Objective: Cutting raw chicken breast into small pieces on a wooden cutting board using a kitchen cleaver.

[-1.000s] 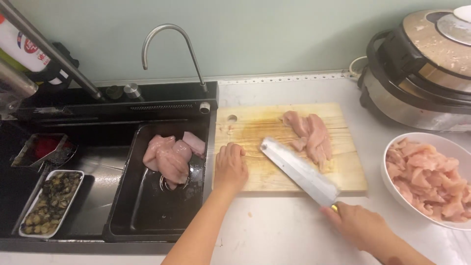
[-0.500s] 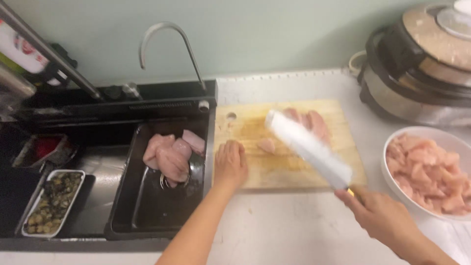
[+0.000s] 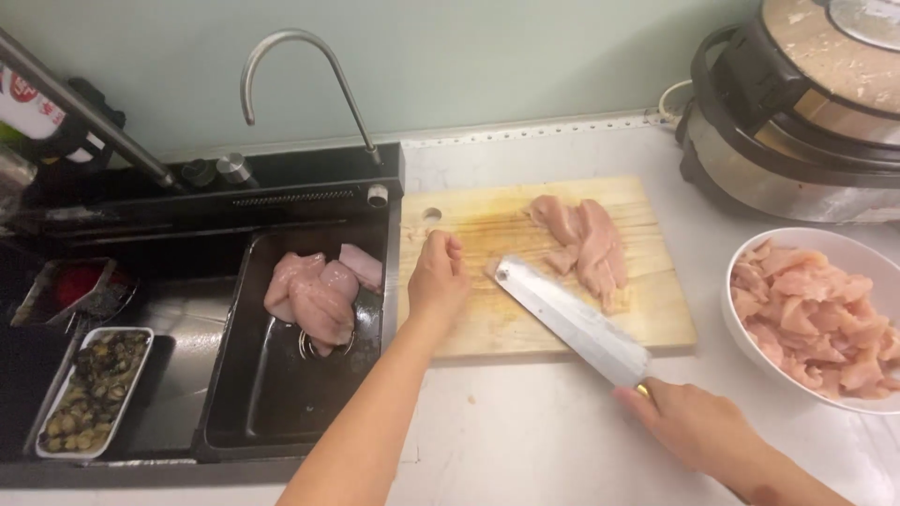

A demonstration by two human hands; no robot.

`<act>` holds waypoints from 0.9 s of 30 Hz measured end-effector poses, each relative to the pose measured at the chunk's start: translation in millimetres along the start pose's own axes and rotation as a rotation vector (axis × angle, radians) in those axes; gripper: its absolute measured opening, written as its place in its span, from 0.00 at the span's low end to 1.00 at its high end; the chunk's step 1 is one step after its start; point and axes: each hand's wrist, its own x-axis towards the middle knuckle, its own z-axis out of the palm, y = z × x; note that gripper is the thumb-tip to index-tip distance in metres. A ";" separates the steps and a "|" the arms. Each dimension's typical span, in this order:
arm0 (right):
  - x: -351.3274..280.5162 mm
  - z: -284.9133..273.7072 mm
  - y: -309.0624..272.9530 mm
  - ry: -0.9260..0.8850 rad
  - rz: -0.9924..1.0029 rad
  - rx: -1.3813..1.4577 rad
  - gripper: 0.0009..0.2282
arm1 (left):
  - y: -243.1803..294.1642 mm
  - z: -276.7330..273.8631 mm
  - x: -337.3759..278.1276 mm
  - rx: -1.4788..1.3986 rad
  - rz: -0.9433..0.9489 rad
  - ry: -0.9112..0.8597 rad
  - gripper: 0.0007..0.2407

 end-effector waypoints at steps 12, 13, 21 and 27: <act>13.3 -39.3 5.8 -0.067 0.234 0.968 0.26 | 19.9 28.4 3.7 0.255 0.243 -0.233 0.06; 13.5 -37.2 3.0 -0.053 0.239 0.974 0.26 | 20.8 24.4 4.7 0.252 0.258 -0.236 0.06; 4.5 -22.7 -0.1 -0.086 0.269 1.136 0.22 | 149.3 37.5 18.4 -0.173 0.247 -0.471 0.06; 19.4 -3.2 0.4 -0.104 0.242 1.088 0.23 | 278.4 112.8 8.7 -0.230 0.448 -0.765 0.22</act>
